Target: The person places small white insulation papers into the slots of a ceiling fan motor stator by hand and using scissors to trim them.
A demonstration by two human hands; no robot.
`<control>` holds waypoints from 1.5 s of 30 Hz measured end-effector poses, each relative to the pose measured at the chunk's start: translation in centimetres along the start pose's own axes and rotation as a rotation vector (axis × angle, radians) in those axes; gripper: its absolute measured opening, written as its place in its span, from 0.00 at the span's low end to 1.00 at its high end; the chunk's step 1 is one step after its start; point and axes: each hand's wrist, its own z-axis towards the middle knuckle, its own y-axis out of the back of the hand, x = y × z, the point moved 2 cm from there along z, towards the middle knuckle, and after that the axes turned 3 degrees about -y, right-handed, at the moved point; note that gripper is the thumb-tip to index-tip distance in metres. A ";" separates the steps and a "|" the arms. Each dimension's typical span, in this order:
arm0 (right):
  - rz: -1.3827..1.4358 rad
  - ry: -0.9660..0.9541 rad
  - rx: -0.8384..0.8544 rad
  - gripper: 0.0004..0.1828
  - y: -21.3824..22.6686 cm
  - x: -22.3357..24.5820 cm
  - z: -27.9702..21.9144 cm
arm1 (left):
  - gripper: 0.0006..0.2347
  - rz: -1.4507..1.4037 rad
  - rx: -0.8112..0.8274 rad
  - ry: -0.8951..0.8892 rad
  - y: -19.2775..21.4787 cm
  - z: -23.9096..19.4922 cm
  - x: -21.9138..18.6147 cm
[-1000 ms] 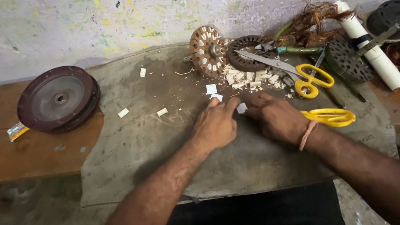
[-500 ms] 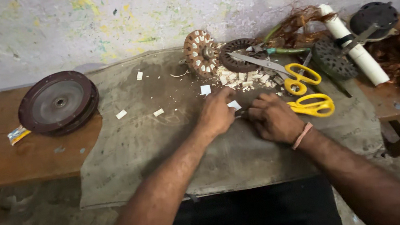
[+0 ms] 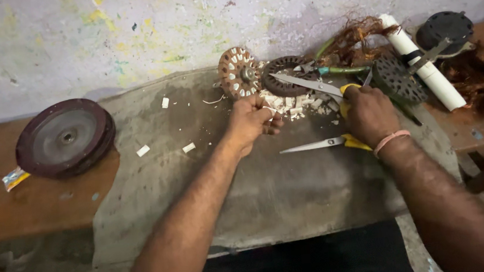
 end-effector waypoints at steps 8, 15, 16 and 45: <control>0.284 -0.167 0.084 0.21 1.4 0.6 1.1 | 0.11 0.150 -0.019 -0.199 -0.1 3.9 -2.9; 1.736 -0.310 0.274 0.34 2.2 4.7 2.3 | 0.10 0.357 -0.121 -0.382 0.0 6.1 -8.2; 1.810 -0.246 0.287 0.36 1.5 5.4 2.9 | 0.11 0.362 -0.145 -0.409 -0.2 6.3 -9.0; 1.673 -0.014 0.653 0.48 -4.1 9.3 3.4 | 0.09 -0.040 -0.189 -0.557 2.7 7.7 -8.7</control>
